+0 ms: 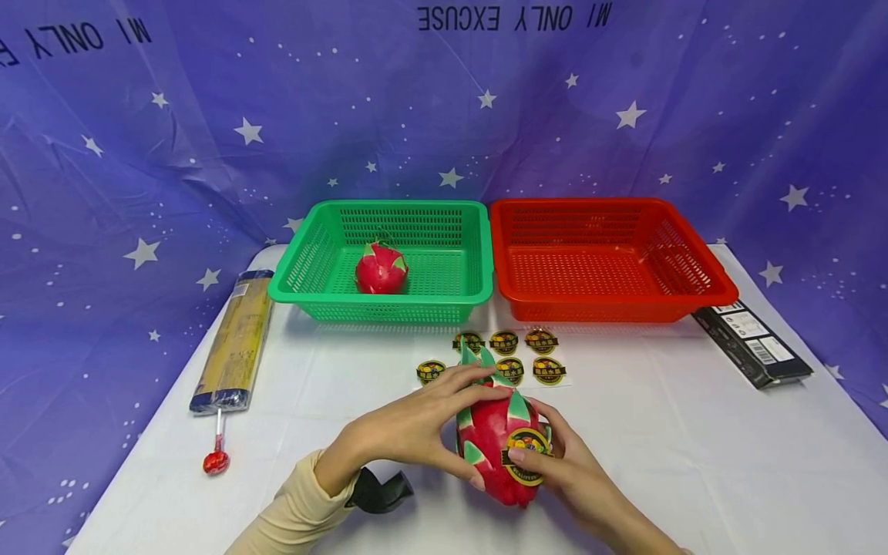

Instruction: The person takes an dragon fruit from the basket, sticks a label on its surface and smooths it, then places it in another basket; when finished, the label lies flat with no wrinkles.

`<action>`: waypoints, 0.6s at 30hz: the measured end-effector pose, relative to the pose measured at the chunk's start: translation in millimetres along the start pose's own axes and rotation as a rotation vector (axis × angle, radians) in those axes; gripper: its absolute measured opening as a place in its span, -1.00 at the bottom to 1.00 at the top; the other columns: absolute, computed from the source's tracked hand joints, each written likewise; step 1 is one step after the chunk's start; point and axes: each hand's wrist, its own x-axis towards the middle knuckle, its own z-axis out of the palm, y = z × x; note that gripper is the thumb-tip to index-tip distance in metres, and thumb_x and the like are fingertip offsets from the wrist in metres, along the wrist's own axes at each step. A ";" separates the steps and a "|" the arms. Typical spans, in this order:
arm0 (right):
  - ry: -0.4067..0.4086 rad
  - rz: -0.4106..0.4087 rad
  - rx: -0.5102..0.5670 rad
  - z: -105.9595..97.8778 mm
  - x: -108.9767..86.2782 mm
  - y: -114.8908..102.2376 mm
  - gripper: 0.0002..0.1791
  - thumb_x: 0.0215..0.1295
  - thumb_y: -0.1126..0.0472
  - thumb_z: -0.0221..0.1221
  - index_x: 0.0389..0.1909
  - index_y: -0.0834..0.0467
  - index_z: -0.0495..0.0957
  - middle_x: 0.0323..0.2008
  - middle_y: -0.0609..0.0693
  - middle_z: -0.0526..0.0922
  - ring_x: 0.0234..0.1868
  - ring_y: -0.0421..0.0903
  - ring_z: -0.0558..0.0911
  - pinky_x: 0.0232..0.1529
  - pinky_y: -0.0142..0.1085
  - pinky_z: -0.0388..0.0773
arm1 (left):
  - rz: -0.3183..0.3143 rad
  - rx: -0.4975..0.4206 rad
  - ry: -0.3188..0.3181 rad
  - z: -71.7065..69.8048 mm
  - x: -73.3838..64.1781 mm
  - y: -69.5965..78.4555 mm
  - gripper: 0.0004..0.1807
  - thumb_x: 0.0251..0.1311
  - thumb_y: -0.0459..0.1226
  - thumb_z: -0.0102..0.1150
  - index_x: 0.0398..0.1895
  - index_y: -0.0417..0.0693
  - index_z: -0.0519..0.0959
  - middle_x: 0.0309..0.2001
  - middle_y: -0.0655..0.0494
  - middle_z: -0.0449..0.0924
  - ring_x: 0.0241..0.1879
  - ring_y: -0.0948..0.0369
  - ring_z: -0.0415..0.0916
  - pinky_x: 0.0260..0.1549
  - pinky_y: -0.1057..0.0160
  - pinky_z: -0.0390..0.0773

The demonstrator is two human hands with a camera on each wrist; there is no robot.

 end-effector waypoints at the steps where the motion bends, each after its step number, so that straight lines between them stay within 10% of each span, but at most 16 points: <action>1: 0.009 0.003 -0.003 -1.8 -0.4 -0.9 -0.23 0.14 0.20 0.17 0.30 0.05 -0.03 0.14 0.18 0.27 0.01 -0.06 0.49 -0.05 -0.17 0.53 | 0.004 -0.004 0.009 -0.2 0.2 -0.2 -0.05 -0.25 0.19 0.33 0.31 0.43 0.11 0.38 0.20 -0.01 0.41 0.18 -0.15 0.19 -0.01 0.27; 12: 0.152 0.012 -0.036 -29.5 -4.4 -15.0 -0.25 0.19 0.15 0.12 0.33 -0.02 -0.05 0.19 0.09 0.16 0.00 -0.11 0.47 -0.07 -0.20 0.55 | 0.054 -0.096 0.221 -4.0 9.0 -13.5 -0.49 0.01 -0.05 0.27 0.08 0.15 0.44 0.11 0.31 0.42 0.15 0.37 0.30 0.14 0.24 0.33; 18: 0.161 -0.096 -0.039 -53.0 -7.5 -27.7 -0.34 0.25 0.18 0.06 0.31 -0.05 -0.03 0.04 -0.08 0.28 -0.05 -0.22 0.51 -0.11 -0.35 0.55 | -0.038 -0.123 0.144 5.8 18.6 -30.8 -0.48 0.09 0.01 0.17 0.13 0.13 0.39 0.08 0.31 0.46 0.09 0.32 0.41 0.12 0.29 0.34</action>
